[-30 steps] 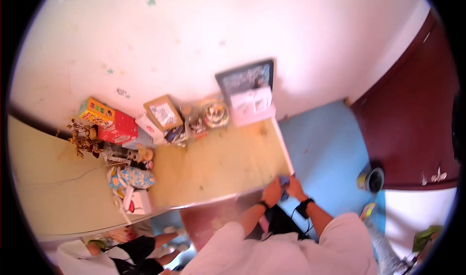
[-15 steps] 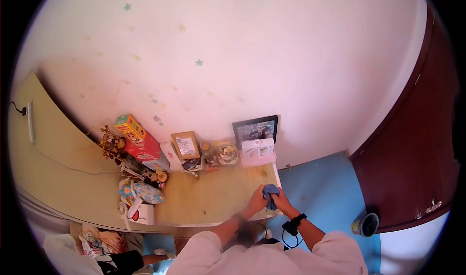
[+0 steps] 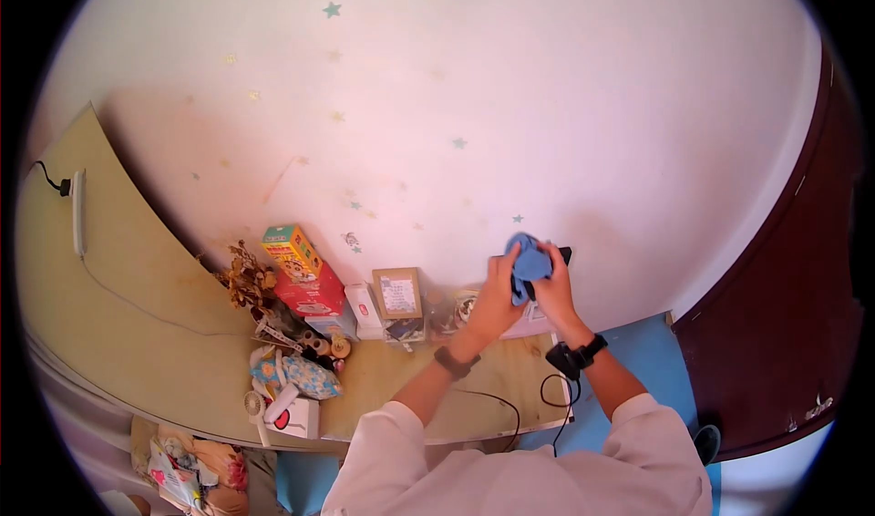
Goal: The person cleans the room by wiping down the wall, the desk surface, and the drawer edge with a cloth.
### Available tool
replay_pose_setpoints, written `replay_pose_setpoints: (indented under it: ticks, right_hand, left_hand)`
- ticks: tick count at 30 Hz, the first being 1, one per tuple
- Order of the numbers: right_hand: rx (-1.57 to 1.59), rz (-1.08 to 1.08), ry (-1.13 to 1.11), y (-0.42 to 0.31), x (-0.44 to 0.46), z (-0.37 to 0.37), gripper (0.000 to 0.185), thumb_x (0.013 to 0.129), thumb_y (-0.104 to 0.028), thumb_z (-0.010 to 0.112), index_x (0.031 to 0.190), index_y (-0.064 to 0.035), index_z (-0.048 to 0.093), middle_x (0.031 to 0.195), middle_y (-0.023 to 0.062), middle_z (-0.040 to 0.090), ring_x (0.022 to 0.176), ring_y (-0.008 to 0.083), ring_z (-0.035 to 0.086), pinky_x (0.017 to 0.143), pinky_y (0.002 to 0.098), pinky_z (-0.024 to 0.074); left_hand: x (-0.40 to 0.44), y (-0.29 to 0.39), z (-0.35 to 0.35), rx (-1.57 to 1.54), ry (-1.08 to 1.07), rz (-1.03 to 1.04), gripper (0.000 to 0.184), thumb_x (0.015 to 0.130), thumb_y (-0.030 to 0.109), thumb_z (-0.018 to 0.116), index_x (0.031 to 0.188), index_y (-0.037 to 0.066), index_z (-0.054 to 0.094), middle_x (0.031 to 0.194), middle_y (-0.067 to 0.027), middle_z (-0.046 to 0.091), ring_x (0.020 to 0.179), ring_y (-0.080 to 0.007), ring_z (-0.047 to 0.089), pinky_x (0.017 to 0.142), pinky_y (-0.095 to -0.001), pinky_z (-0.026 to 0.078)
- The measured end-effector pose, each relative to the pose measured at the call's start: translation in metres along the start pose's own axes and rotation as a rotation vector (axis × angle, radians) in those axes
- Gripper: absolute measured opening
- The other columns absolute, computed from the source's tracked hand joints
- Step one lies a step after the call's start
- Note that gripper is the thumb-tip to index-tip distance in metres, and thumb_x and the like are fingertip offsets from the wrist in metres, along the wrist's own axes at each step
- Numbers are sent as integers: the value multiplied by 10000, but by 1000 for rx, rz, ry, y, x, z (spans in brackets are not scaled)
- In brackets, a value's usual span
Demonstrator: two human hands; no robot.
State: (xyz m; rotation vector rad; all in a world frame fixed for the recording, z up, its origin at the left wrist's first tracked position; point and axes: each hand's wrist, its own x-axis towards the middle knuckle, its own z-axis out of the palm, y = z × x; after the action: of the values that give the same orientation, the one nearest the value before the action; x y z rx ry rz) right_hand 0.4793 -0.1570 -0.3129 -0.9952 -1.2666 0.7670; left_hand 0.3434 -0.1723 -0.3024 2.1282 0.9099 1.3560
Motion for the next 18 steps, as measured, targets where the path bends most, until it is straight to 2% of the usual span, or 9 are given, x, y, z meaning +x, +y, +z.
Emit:
replay_pose_setpoints:
  ticks: [1, 3, 4, 7, 10, 11, 15, 18]
  right_hand:
    - [-7, -68, 5, -13, 15, 17, 419, 772, 30, 599, 1177, -28, 509, 1099, 110, 608, 1018, 183, 594, 891, 305, 479]
    - [-93, -140, -17, -41, 41, 56, 489, 736, 90, 550, 1203, -39, 490, 1140, 137, 579, 1097, 227, 559, 955, 327, 440]
    - [-90, -212, -18, -48, 53, 78, 457, 754, 70, 555, 1194, -38, 500, 1114, 141, 576, 1083, 234, 557, 948, 334, 436]
    - [-35, -204, -94, -85, 88, 129, 371, 780, -24, 609, 1140, -28, 517, 1070, 150, 587, 1011, 281, 583, 882, 352, 455]
    - [-61, -234, -109, -87, 131, 163, 355, 772, -42, 622, 1114, -41, 527, 1049, 164, 604, 1004, 302, 593, 866, 370, 463]
    - [-81, -240, -109, -87, 141, 169, 352, 769, -45, 627, 1108, -46, 530, 1041, 168, 611, 1000, 307, 597, 859, 378, 466]
    - [-129, -288, 0, -98, 179, 175, 362, 744, -13, 620, 1093, -56, 535, 987, 179, 651, 918, 318, 638, 782, 388, 502]
    - [-156, -265, 93, -105, 199, 152, 311, 772, 14, 608, 1074, -35, 556, 950, 132, 647, 893, 197, 621, 784, 305, 495]
  left_hand:
    - [13, 3, -16, 28, 63, 32, 824, 708, -50, 648, 1439, 50, 279, 1114, -232, 436, 1026, -439, 490, 842, -444, 455]
    - [33, -6, -44, 128, 198, -7, 793, 720, -40, 634, 1431, 47, 294, 1105, -227, 456, 996, -435, 516, 805, -453, 469]
    - [42, -11, -59, 180, 264, -29, 778, 725, -35, 627, 1428, 45, 301, 1101, -224, 466, 981, -433, 529, 786, -458, 476]
    - [71, -2, -114, 383, 392, -45, 666, 811, -22, 563, 1420, 26, 297, 1076, -201, 498, 878, -352, 577, 735, -391, 489]
    - [99, -18, -148, 429, 439, -27, 642, 827, -8, 549, 1417, 26, 300, 1140, -222, 521, 935, -386, 592, 764, -402, 497]
    - [109, -20, -155, 436, 443, -44, 623, 842, 25, 544, 1416, 31, 300, 1224, -234, 506, 992, -404, 591, 793, -423, 499]
    - [151, -31, -162, 393, 438, -17, 631, 841, 66, 566, 1415, 48, 305, 1221, -222, 510, 997, -404, 590, 794, -436, 498]
    - [177, -35, -141, 365, 398, 27, 673, 809, 87, 604, 1416, 63, 314, 1168, -209, 507, 947, -403, 594, 740, -453, 504]
